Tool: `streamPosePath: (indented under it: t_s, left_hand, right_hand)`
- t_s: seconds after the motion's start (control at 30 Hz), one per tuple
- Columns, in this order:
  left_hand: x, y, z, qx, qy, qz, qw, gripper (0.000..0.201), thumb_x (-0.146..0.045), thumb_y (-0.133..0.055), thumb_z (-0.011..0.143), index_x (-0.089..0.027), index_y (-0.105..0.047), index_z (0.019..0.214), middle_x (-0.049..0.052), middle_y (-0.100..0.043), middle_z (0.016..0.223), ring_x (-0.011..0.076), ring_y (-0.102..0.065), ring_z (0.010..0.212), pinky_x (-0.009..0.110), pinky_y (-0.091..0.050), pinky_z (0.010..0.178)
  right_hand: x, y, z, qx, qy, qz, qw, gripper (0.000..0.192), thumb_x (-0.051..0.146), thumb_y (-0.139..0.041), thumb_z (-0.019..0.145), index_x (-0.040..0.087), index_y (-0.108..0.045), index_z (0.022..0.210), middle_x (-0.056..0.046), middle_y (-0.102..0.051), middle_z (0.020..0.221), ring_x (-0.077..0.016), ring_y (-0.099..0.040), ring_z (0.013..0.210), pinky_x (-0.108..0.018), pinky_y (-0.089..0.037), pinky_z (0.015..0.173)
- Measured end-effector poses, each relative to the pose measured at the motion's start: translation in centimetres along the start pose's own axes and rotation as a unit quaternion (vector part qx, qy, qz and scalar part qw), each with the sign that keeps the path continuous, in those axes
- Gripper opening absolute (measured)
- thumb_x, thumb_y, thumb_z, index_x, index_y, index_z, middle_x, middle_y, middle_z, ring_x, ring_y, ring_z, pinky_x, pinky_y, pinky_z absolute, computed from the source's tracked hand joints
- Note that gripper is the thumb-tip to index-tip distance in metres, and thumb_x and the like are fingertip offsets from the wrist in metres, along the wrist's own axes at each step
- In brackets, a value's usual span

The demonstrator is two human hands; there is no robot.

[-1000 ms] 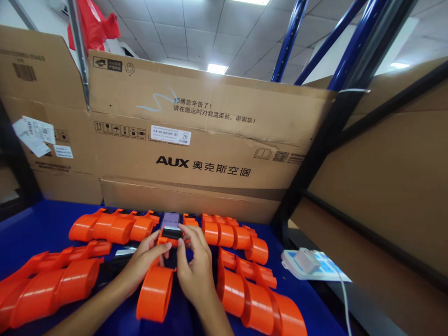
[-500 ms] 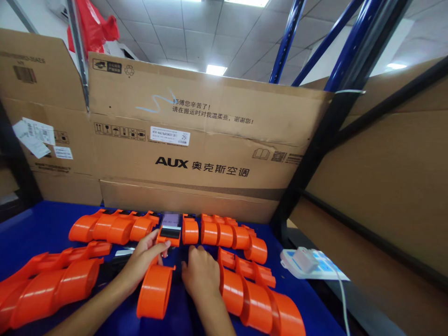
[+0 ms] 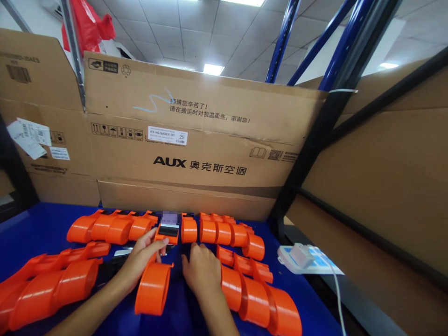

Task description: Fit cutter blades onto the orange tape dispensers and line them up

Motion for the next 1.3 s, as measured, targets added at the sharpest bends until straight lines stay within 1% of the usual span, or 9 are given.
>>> streamPosePath:
  t_s: [0.27,0.37,0.5,0.57,0.67,0.73,0.8,1.03,1.3]
  left_hand:
    - [0.1,-0.2,-0.1,0.005,0.004,-0.002,1.000,0.032,-0.043,-0.077,0.072,-0.018,-0.066,0.088,-0.003,-0.058,0.065,0.0109,-0.051,0.052,0.020,-0.039,0.048]
    - [0.3,0.0,0.0,0.002,0.003,0.005,1.000,0.032,-0.042,-0.076,0.074,-0.018,-0.065,0.092,-0.003,-0.058,0.064,0.0111,-0.051,0.052,0.020,-0.040,0.049]
    - [0.2,0.5,0.1,-0.010,0.002,0.005,1.000,0.029,-0.042,-0.074,0.076,-0.017,-0.064,0.087,-0.002,-0.061,0.066,0.0104,-0.051,0.050,0.021,-0.041,0.048]
    - [0.1,0.7,0.2,-0.018,0.000,-0.001,1.000,0.028,-0.042,-0.074,0.076,-0.017,-0.063,0.084,-0.002,-0.062,0.066,0.0099,-0.052,0.048,0.021,-0.041,0.047]
    - [-0.2,1.0,0.3,-0.030,-0.007,-0.010,0.999,0.027,-0.041,-0.074,0.076,-0.018,-0.062,0.083,-0.002,-0.061,0.065,0.0096,-0.052,0.047,0.020,-0.042,0.047]
    - [-0.4,1.1,0.3,-0.036,-0.011,-0.010,0.999,0.026,-0.041,-0.074,0.076,-0.018,-0.062,0.083,-0.003,-0.061,0.064,0.0092,-0.052,0.046,0.020,-0.042,0.047]
    - [-0.3,1.0,0.3,-0.035,-0.011,-0.010,0.999,0.027,-0.041,-0.074,0.077,-0.018,-0.062,0.084,-0.002,-0.062,0.065,0.0093,-0.053,0.047,0.020,-0.042,0.047]
    - [0.3,0.6,0.2,-0.020,-0.014,-0.018,1.000,0.032,-0.045,-0.073,0.078,-0.017,-0.065,0.090,-0.001,-0.062,0.068,0.0100,-0.054,0.049,0.020,-0.043,0.047]
    - [0.8,0.5,0.4,-0.010,-0.031,-0.003,0.999,0.028,-0.043,-0.071,0.082,-0.018,-0.063,0.094,-0.002,-0.062,0.071,0.0092,-0.054,0.048,0.021,-0.044,0.049]
  right_hand:
    - [0.2,-0.6,-0.2,0.028,-0.002,-0.013,1.000,0.024,0.039,-0.059,0.087,0.019,-0.067,0.098,-0.015,-0.074,0.105,-0.0334,-0.070,0.096,-0.038,-0.049,0.072]
    - [0.9,-0.1,-0.2,0.006,0.019,0.021,1.000,0.016,0.031,-0.060,0.085,0.021,-0.066,0.097,-0.011,-0.074,0.101,-0.0306,-0.071,0.093,-0.034,-0.047,0.068]
    - [1.3,1.6,-0.2,-0.054,0.047,0.129,0.989,0.006,0.022,-0.057,0.084,0.023,-0.061,0.080,-0.005,-0.073,0.083,-0.0239,-0.070,0.079,-0.028,-0.043,0.060]
    - [1.3,2.4,-0.2,-0.078,0.061,0.252,0.963,0.010,0.025,-0.055,0.088,0.023,-0.057,0.079,-0.002,-0.070,0.072,-0.0209,-0.069,0.069,-0.026,-0.044,0.056]
    - [1.4,3.1,-0.1,-0.094,0.082,0.469,0.875,0.018,0.038,-0.049,0.096,0.023,-0.052,0.086,0.001,-0.066,0.066,-0.0190,-0.068,0.058,-0.025,-0.048,0.051]
    - [1.2,3.4,0.0,-0.108,0.082,0.553,0.822,0.023,0.046,-0.052,0.095,0.023,-0.051,0.091,0.000,-0.066,0.068,-0.0191,-0.068,0.058,-0.027,-0.052,0.052]
    - [1.0,3.7,0.0,-0.128,0.080,0.588,0.795,0.025,0.047,-0.057,0.093,0.022,-0.053,0.095,-0.001,-0.067,0.072,-0.0198,-0.069,0.063,-0.029,-0.056,0.057]
    - [0.7,4.2,-0.4,-0.165,0.084,0.627,0.757,0.021,0.039,-0.064,0.090,0.020,-0.061,0.098,-0.006,-0.071,0.089,-0.0224,-0.073,0.082,-0.033,-0.061,0.073]
    - [1.1,4.3,-0.6,-0.177,0.094,0.600,0.774,0.018,0.034,-0.070,0.086,0.020,-0.064,0.094,-0.007,-0.073,0.089,-0.0231,-0.074,0.083,-0.031,-0.060,0.072]
Point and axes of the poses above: each hand's wrist, its own z-axis towards the middle knuckle, its own y-axis out of the back of the hand, x = y × z, the point moved 10 cm from there along z, towards the middle knuckle
